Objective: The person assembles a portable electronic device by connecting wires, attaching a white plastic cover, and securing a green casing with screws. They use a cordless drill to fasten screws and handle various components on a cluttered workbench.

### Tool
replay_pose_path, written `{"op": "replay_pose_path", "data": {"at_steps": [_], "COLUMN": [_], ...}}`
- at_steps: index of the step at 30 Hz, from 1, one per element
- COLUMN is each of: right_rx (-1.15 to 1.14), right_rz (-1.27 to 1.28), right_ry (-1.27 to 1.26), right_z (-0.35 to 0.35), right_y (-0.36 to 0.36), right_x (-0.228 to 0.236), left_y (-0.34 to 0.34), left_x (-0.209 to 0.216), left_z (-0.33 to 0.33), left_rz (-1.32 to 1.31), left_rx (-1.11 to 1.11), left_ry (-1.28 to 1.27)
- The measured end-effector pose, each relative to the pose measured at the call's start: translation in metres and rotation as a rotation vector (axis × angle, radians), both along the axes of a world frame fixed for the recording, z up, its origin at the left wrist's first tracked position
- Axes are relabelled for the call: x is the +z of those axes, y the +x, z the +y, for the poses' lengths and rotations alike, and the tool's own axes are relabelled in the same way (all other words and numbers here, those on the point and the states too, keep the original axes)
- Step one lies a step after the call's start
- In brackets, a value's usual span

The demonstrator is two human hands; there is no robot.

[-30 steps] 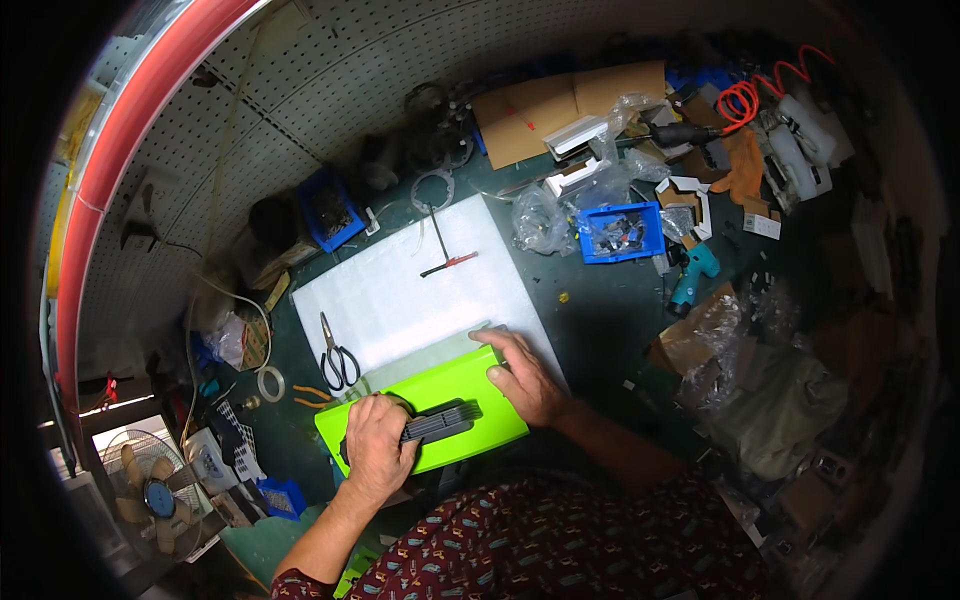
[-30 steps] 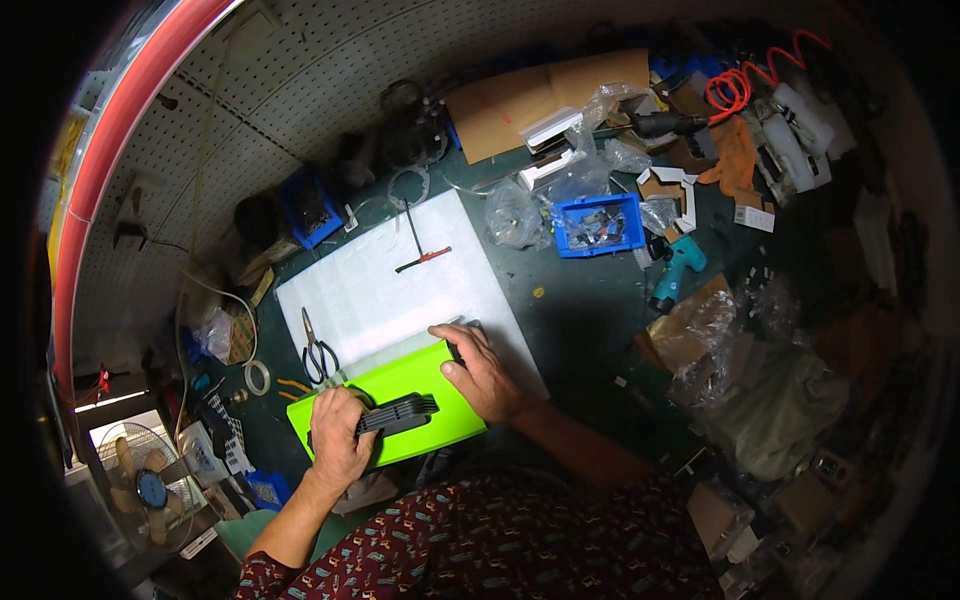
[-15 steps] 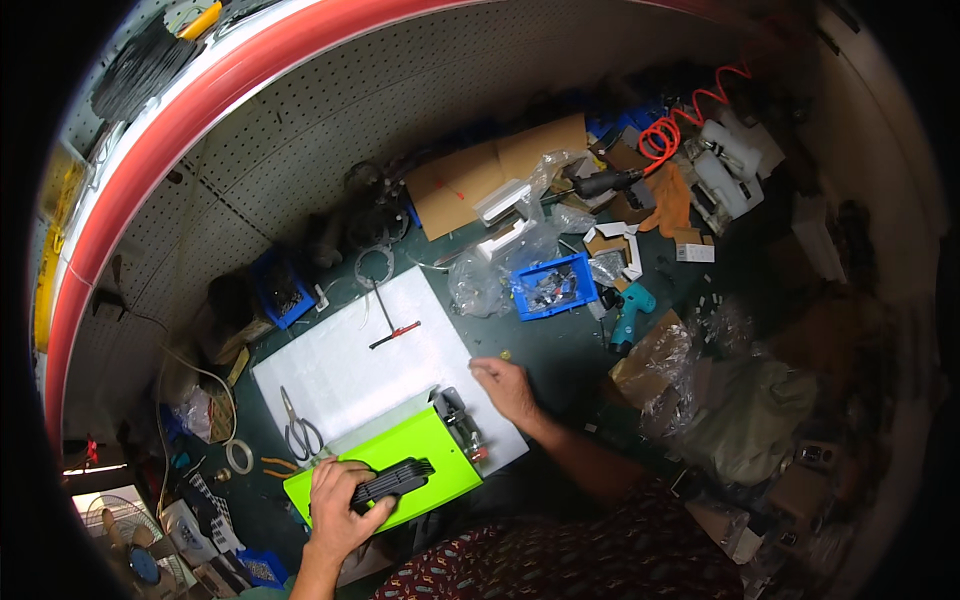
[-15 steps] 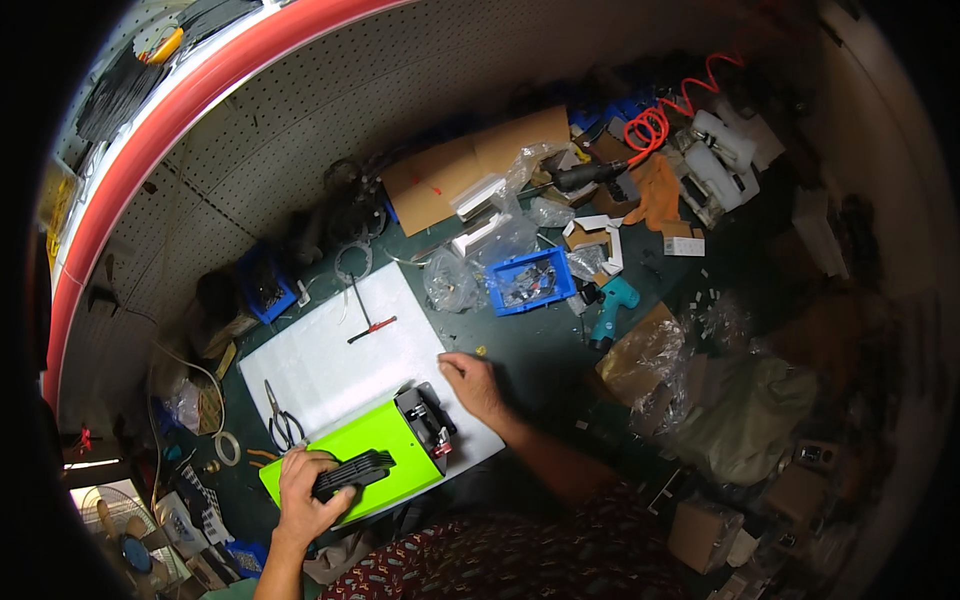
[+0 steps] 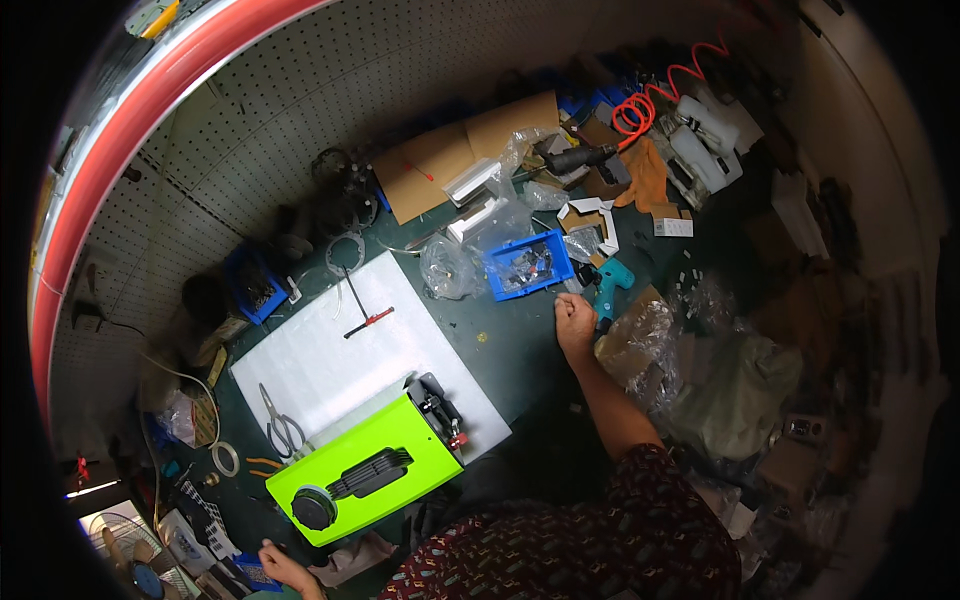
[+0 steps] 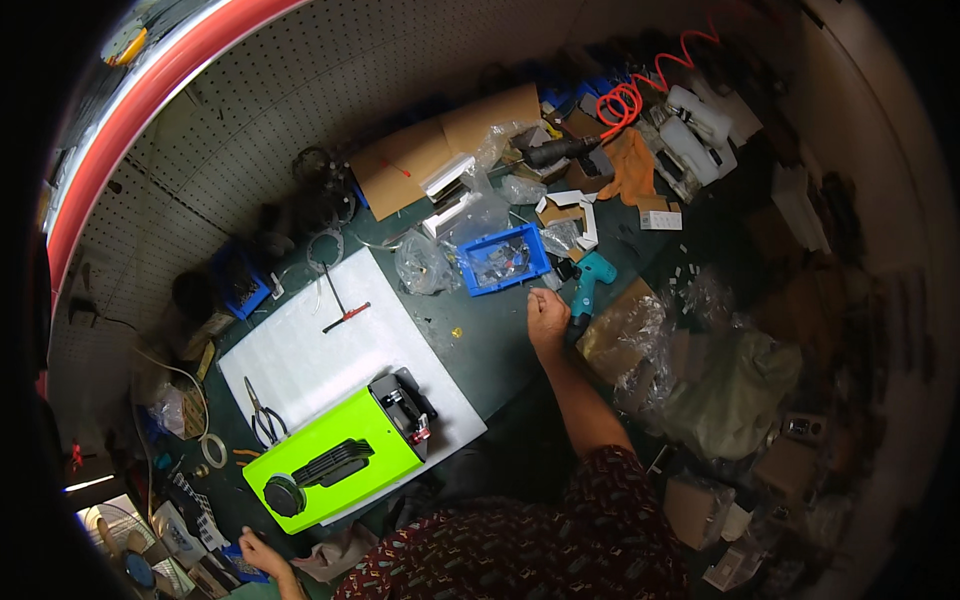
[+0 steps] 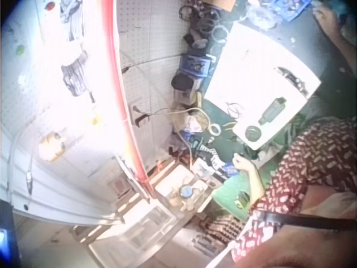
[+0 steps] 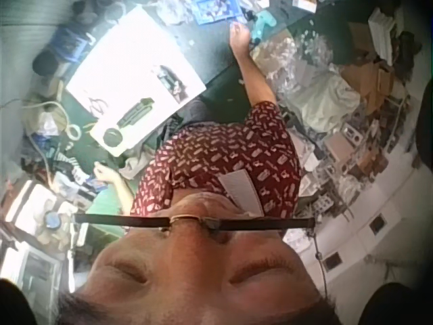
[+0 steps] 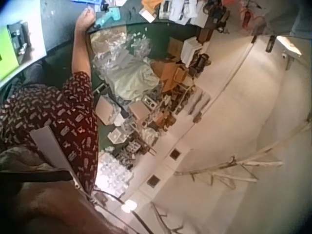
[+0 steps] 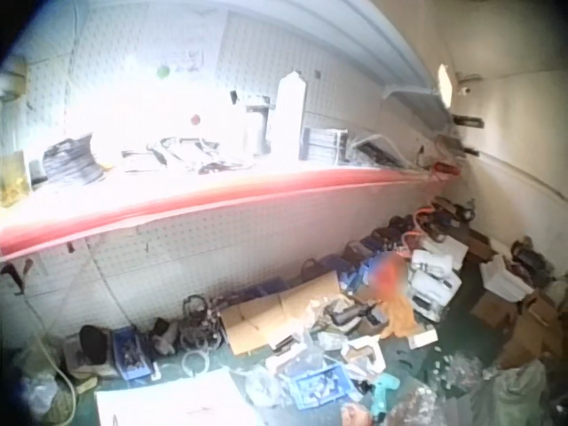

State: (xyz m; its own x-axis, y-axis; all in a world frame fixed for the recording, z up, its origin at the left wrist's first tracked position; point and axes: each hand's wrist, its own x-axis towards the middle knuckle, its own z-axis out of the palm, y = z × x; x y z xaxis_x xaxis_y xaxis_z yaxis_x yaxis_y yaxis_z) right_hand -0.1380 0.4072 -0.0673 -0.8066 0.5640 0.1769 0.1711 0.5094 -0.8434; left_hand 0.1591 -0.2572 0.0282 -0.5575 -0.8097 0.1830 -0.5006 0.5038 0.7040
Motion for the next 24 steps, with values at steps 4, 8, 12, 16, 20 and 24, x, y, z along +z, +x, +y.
{"op": "replay_pose_path", "data": {"at_steps": [4,8,12,16,20,24], "right_rx": [0.245,0.393,0.342,0.306,0.383,0.240], "right_rz": [-0.213,-0.718,-0.495,-0.499,-0.352,-0.437], "right_ry": [0.287,0.578,0.640,0.698,0.511,0.135], "right_z": [0.014,0.014,-0.008,0.012,0.016,0.002], "right_y": [0.004,-0.005,0.004,0.021,0.054,0.075], "right_x": [-0.063,-0.084,-0.066,-0.078,-0.073,-0.073], "left_y": [0.068,0.084,0.062,0.037,0.025,0.028], "left_x": [-0.046,-0.062,-0.032,-0.034,-0.054,-0.084], "left_z": [0.002,0.009,0.020,0.018,0.005,-0.006], "left_rz": [-0.091,-0.374,-0.341,-0.541,-0.700,-0.845], "left_rx": [-0.053,-0.099,-0.259,-0.451,-0.280,-0.076], "left_ry": [0.242,0.107,0.202,-0.048,-0.108,0.063]}}
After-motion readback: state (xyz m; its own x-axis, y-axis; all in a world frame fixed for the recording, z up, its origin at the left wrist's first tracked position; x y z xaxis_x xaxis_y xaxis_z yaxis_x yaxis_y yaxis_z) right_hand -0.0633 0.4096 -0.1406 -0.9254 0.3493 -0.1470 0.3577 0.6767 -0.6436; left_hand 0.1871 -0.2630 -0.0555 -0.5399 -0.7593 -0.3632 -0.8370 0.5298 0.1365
